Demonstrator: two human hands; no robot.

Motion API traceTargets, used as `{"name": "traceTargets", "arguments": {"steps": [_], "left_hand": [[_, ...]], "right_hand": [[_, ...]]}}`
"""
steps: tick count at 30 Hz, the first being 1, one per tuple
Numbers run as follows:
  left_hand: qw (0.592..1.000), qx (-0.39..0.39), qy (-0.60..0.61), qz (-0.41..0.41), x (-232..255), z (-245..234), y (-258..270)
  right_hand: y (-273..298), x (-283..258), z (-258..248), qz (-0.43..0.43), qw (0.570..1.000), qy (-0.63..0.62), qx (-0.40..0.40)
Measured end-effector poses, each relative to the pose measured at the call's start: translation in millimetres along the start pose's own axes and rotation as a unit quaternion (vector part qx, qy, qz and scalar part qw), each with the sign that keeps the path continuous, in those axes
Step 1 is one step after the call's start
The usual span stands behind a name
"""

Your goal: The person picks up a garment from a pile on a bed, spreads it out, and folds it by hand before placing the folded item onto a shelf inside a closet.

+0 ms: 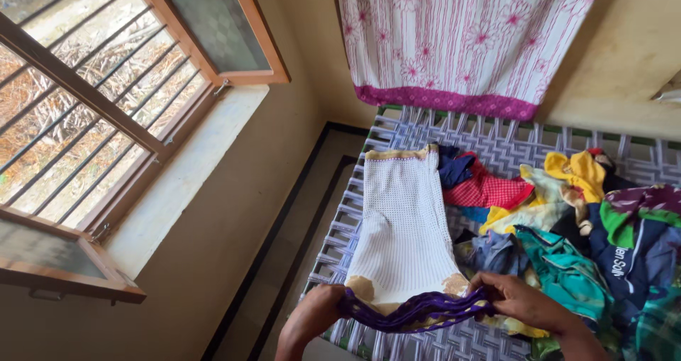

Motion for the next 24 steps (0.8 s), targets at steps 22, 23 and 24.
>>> {"name": "traceTargets", "arguments": {"steps": [22,23,24], "left_hand": [[0.954,0.292,0.067,0.024,-281,13,-400],[0.971,0.230,0.055,-0.043,-311,43,-400],[0.976,0.213,0.032,-0.019,-328,64,-400]], "right_hand": [[-334,267,-227,0.066,0.849,0.040,0.523],[-336,287,-215,0.081,0.850,0.048,0.518],[-336,306,-202,0.095,0.856,0.061,0.504]]}}
Point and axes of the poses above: each hand's wrist, its own y-axis away from the middle knuckle, its own z-axis out of the palm, x = y × z, the point moved 9 cm from there along -y, towards the middle knuckle, and after that the axes turned 14 degrees about y, right-handed, at the moved point
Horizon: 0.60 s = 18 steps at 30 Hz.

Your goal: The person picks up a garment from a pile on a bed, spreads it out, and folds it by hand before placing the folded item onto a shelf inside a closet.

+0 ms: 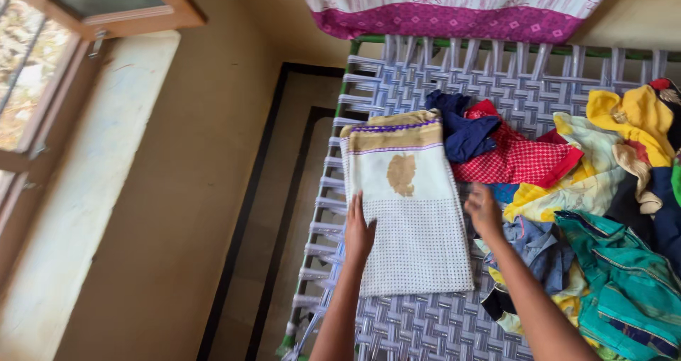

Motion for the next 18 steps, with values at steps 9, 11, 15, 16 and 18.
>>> {"name": "traceTargets", "arguments": {"steps": [9,11,15,16,18], "left_hand": [[0.948,-0.224,-0.180,-0.139,-136,143,14],[0.929,-0.255,-0.223,-0.150,-138,161,5],[0.881,-0.296,-0.325,-0.173,-160,189,6],[0.879,-0.299,-0.323,-0.181,-167,194,11],[0.897,-0.182,-0.401,-0.044,-149,189,-4]], "right_hand": [[35,130,35,0.110,0.984,0.119,-0.079],[13,144,42,0.094,0.988,0.097,-0.070],[-47,154,47,0.078,0.989,0.127,-0.026],[-60,160,52,0.128,0.988,0.078,-0.034],[-101,153,60,0.155,0.987,-0.035,-0.032]]}}
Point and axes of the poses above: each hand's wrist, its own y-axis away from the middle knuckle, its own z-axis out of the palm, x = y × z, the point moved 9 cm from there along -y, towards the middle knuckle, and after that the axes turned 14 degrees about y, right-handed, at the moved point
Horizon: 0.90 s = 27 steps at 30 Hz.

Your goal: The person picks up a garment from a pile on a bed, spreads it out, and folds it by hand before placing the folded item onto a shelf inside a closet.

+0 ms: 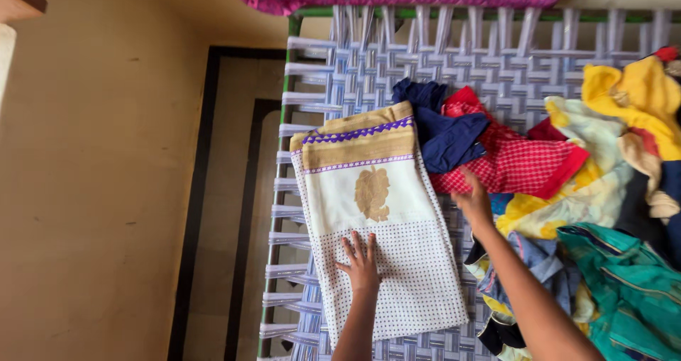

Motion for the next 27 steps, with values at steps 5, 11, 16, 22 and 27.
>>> {"name": "traceTargets", "arguments": {"steps": [5,11,16,22,27], "left_hand": [[0.984,-0.157,0.054,-0.062,-7,24,2],[0.992,-0.119,-0.009,-0.032,-12,38,0],[0.980,-0.194,0.013,-0.049,-9,22,-1],[0.973,-0.191,0.129,-0.014,7,-35,3],[0.883,0.022,0.454,0.117,135,-144,105]], "right_hand": [[-53,-53,18,0.071,0.992,-0.104,-0.016],[-53,-72,25,0.082,0.978,-0.188,-0.044],[7,-101,-56,-0.058,0.861,-0.505,-0.010],[132,-149,-168,-0.164,0.812,-0.558,-0.041],[224,-177,-212,-0.128,0.784,-0.601,-0.085]]}}
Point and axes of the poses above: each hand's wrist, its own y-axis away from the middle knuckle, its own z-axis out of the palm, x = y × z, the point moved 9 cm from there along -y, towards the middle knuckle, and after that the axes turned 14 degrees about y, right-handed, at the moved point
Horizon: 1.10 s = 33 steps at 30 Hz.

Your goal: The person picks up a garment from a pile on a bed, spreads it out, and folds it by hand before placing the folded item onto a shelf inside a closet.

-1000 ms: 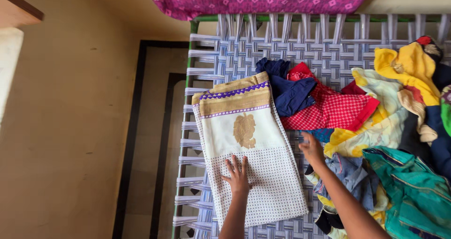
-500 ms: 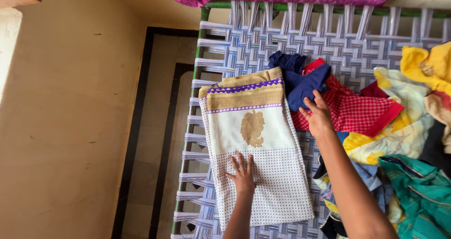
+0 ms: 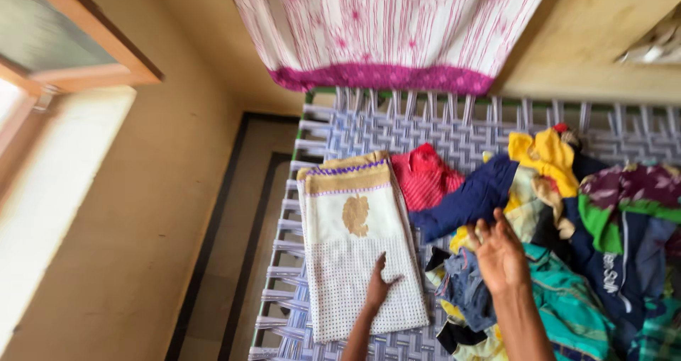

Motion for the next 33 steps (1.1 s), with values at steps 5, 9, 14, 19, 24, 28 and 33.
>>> {"name": "traceTargets", "arguments": {"steps": [5,9,14,19,24,28,33], "left_hand": [[0.958,0.232,0.065,0.155,178,-43,72],[0.944,0.238,-0.025,0.227,248,-63,108],[0.965,0.200,0.144,0.088,265,-94,122],[0.938,0.277,0.089,0.187,326,-134,150],[0.934,0.277,0.067,0.214,336,-131,166],[0.937,0.249,0.069,0.234,305,-97,168],[0.967,0.038,0.227,0.111,208,-8,159]], "right_hand": [[75,-35,36,0.054,0.999,0.001,0.001],[117,-51,51,0.116,0.993,0.015,0.006],[109,-86,52,0.066,0.994,0.058,-0.063],[127,-90,25,0.015,0.932,0.352,0.088],[166,-48,86,0.073,0.912,0.403,0.022],[185,19,125,0.269,0.949,0.149,-0.070],[163,87,46,0.286,0.932,0.220,0.042]]}}
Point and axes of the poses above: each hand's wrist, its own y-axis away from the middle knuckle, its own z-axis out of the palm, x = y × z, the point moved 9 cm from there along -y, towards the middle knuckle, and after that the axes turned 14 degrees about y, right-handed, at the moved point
